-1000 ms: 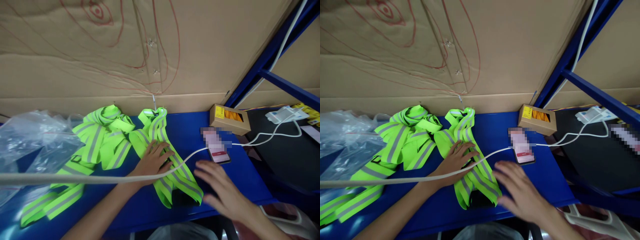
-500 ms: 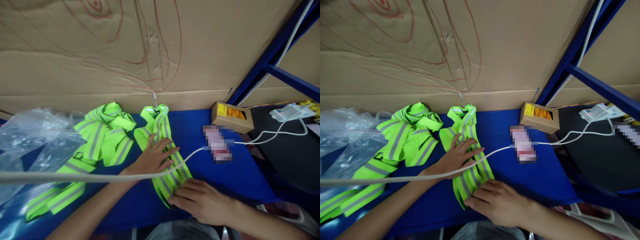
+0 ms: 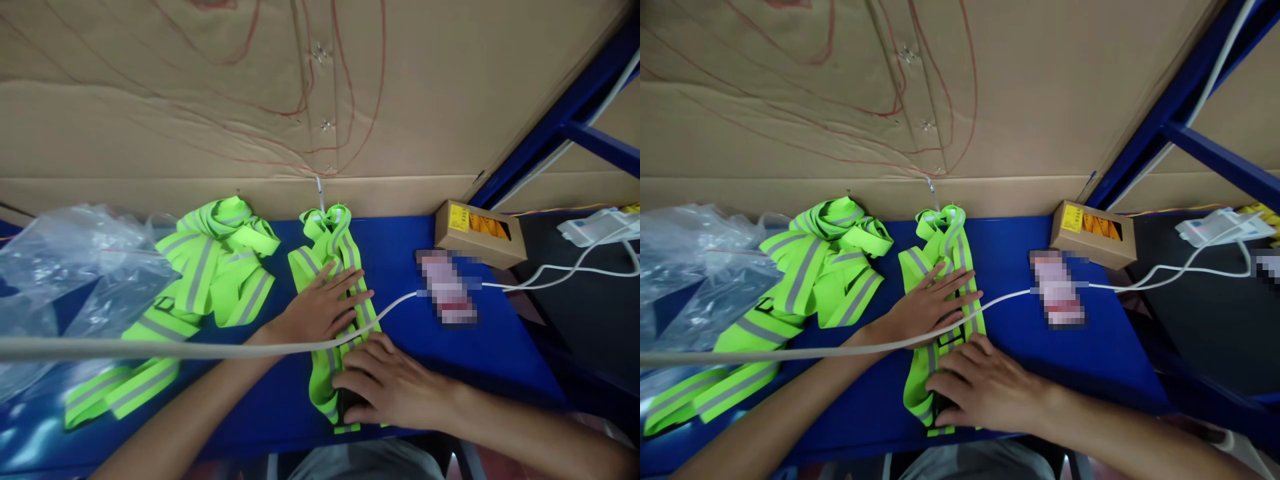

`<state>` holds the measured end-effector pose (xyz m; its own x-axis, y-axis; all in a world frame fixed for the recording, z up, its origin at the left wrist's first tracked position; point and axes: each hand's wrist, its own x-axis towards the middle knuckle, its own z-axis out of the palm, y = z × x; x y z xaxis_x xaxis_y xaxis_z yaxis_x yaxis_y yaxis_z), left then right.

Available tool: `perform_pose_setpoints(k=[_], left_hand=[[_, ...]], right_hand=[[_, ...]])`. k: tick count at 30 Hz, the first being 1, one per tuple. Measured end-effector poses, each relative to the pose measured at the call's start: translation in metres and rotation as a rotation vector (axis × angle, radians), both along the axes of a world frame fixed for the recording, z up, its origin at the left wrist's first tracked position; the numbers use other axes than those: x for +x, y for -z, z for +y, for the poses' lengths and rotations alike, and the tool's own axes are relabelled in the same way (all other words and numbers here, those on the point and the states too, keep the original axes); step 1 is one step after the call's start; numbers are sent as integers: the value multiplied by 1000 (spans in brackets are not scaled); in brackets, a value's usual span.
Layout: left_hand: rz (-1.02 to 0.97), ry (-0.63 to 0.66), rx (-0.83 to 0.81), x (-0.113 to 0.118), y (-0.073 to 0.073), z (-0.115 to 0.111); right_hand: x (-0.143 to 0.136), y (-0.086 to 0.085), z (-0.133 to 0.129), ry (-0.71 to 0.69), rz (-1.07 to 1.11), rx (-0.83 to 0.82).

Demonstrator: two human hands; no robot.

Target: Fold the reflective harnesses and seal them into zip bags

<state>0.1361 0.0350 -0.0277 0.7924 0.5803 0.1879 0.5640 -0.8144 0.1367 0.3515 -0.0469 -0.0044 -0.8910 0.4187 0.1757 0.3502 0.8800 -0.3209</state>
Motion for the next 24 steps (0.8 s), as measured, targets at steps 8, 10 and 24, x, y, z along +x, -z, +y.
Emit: perform_pose_setpoints(k=[8, 10, 24], left_hand=[[11, -18, 6, -2, -1, 0], [3, -7, -9, -1, -3, -2], [-26, 80, -64, 7, -7, -6]], right_hand=[[11, 8, -23, -21, -3, 113], [15, 11, -34, 16, 1, 134], [3, -12, 17, 187, 108, -174]])
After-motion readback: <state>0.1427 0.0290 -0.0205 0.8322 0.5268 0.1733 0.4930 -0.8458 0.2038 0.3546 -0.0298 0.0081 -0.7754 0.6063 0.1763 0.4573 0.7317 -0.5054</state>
